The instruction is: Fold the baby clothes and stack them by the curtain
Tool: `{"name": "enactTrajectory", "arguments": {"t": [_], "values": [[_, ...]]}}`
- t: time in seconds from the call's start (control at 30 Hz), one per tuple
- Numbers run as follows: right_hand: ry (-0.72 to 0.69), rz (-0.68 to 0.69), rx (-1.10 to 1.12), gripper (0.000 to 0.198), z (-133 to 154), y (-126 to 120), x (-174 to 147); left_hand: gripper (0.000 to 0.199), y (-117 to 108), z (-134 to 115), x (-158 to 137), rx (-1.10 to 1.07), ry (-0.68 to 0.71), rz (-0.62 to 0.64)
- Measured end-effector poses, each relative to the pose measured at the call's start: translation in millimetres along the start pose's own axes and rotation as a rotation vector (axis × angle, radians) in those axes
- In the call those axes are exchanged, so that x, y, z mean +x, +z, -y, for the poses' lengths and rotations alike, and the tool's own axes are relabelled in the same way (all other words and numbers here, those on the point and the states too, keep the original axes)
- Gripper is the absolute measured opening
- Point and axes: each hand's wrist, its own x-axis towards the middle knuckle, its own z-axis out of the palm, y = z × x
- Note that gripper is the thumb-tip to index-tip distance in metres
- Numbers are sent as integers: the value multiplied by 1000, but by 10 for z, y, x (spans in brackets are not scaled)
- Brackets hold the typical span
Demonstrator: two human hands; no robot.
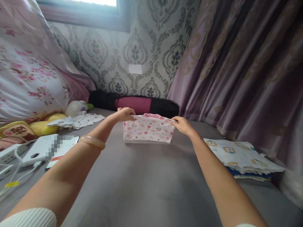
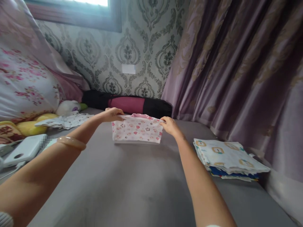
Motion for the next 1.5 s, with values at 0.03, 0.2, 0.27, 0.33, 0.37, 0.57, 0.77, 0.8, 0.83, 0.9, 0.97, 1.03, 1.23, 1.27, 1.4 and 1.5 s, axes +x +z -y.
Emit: {"name": "enactTrajectory", "arguments": {"t": [0.03,0.2,0.27,0.33,0.37,0.57,0.77,0.8,0.83,0.9,0.97,1.03,1.23,1.27,1.4,1.5], "values": [[-10,-40,-11,19,3,-25,-5,28,-3,-13,4,12,-6,-71],[-67,-154,-84,19,-4,28,-130,23,196,-61,-53,70,13,-316],[-68,-148,-102,19,-3,92,-231,22,319,-57,-129,72,45,-328],[-69,-128,-109,19,4,147,-346,22,426,-45,-233,67,67,-333],[-72,-118,-108,19,9,166,-404,22,468,-38,-291,63,75,-336],[-124,-110,-85,18,38,215,-706,20,575,-63,-650,46,118,-334],[-155,-54,-61,16,18,299,-946,18,677,-92,-885,38,134,-304],[-155,-41,-65,17,14,319,-984,19,703,-83,-914,40,139,-303],[-155,-33,-71,18,12,338,-1023,20,731,-71,-942,42,142,-301],[-160,-29,-80,20,13,375,-1097,22,783,-46,-997,44,150,-287],[-174,-28,-83,22,21,407,-1168,24,829,-28,-1055,40,170,-269],[-188,-22,-83,23,31,435,-1234,27,863,-25,-1117,35,199,-258],[-212,2,-88,26,-5,567,-1397,37,936,-23,-1307,25,280,-254],[-221,4,-88,26,-20,596,-1423,39,952,-6,-1337,22,294,-254],[-286,27,-112,30,-61,687,-1531,46,1028,107,-1448,17,338,-230],[-326,51,-147,35,-49,708,-1607,49,1087,200,-1516,31,355,-169]]}}
